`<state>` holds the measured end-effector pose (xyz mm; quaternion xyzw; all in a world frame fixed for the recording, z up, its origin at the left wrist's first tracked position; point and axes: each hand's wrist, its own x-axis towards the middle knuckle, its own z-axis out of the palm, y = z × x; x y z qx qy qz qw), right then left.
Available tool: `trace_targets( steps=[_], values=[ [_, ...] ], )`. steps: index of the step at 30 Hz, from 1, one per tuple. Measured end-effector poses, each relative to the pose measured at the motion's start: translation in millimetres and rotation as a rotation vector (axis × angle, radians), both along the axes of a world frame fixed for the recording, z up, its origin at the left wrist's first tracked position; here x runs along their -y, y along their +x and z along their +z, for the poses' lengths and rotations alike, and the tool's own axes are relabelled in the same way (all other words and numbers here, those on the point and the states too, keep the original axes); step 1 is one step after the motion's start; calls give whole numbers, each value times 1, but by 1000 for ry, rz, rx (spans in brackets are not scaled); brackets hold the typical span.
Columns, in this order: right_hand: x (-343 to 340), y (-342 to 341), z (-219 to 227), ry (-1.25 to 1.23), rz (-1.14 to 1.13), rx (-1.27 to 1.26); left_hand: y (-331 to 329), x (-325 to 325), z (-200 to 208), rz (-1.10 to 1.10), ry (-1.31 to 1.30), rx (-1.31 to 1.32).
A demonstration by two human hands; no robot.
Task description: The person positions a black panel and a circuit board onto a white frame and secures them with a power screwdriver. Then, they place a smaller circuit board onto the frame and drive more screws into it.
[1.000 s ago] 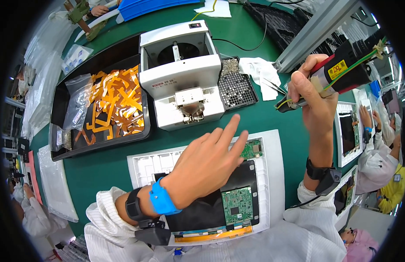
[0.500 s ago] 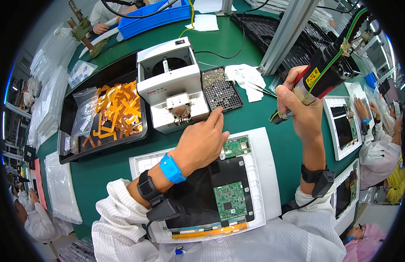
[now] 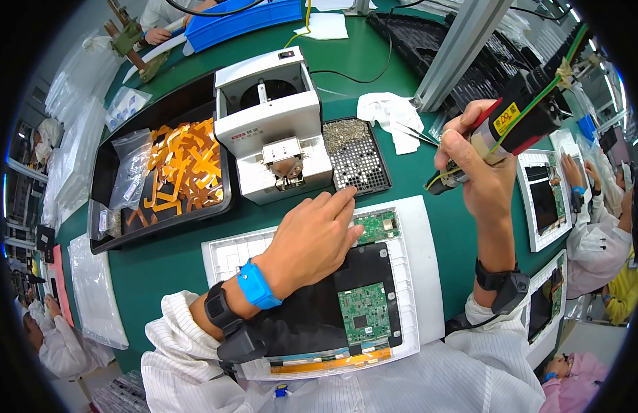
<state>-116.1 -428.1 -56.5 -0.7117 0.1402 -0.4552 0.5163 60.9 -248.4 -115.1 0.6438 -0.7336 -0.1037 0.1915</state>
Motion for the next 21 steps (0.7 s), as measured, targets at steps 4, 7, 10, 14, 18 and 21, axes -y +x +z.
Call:
trace_targets(
  steps=[4, 7, 10, 14, 18, 21],
  values=[
    [-4, 11, -1, 44, -37, 92, 0, -4, 1, -26, 28, -9],
    [-8, 19, 1, 80, -15, 151, 1, -6, 2, -30, 21, -28],
    [-11, 29, -2, 44, -7, 134, 2, -9, 5, -26, 62, -55],
    [-22, 45, 4, 35, -63, 195, 2, -20, 14, -13, 110, -48],
    [-23, 58, 2, 28, -64, 169, 3, -27, 6, -37, 133, -27],
    [-19, 61, 2, -23, -43, 148, 0, -31, 5, -50, 154, 21]
  ],
)
